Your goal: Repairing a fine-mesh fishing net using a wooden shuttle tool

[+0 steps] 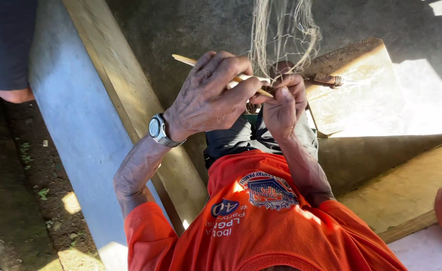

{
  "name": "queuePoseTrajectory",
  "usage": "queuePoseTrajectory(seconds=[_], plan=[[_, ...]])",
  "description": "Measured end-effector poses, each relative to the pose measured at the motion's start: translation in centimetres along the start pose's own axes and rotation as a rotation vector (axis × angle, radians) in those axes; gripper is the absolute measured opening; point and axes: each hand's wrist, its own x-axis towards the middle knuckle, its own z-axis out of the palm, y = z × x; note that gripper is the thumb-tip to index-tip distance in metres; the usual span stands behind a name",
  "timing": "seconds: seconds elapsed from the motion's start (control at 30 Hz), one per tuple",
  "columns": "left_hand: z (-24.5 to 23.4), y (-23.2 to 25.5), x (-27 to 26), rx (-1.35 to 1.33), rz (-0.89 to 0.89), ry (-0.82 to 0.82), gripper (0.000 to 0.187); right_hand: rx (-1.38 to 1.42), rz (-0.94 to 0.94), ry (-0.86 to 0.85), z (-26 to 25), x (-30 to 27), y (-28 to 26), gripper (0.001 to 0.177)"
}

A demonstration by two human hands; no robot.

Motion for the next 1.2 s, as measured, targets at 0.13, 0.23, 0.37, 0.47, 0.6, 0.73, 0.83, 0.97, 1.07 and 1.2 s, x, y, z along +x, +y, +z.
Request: queuePoseTrajectory(seconds=[0.13, 0.23, 0.37, 0.47, 0.6, 0.73, 0.83, 0.97, 1.07, 1.2], plan=[[1.8, 0.1, -1.4, -0.116, 0.069, -0.028, 0.044, -0.002, -0.034, -0.020, 0.8, 0.2, 1.8, 0.009], [3.1, 2.2, -1.9, 0.053, 0.049, 0.006, 0.027, -0.337, -0.144, -0.032, 4.6, 0.3, 0.6, 0.005], [3.3, 7.7, -2.8, 0.175, 0.319, 0.280, 0.020, -0.050, -0.003, -0.143, 6.9, 1.0, -0.7, 0.019], [3.8, 11.0, -5.1, 0.052, 0.284, 0.284, 0.016, -0.007, -0.061, -0.176, 4.1, 1.6, 0.6, 0.017], [5.6, 13.5, -8.0, -0.089, 0.119, 0.283, 0.008, -0.104, -0.167, -0.215, 3.3, 2.3, 0.5, 0.020], [5.0, 12.8, -8.7, -0.255, -0.040, 0.246, 0.011, -0.041, -0.191, -0.193, 2.4, 2.3, 0.7, 0.014], [4.6, 12.0, -9.1, -0.378, -0.124, 0.185, 0.017, -0.154, -0.135, -0.212, 2.0, 2.1, 0.8, 0.024], [4.4, 11.1, -9.1, -0.512, -0.177, 0.251, 0.020, 0.028, -0.184, -0.134, 2.1, 2.5, 1.7, 0.018], [2.1, 10.3, -8.3, -0.591, -0.152, 0.232, 0.022, 0.106, -0.114, -0.113, 3.2, 3.1, 1.8, 0.025], [0.3, 10.0, -7.7, -0.694, -0.106, 0.258, 0.017, 0.280, 0.050, 0.021, 4.5, 3.7, 3.7, 0.029]])
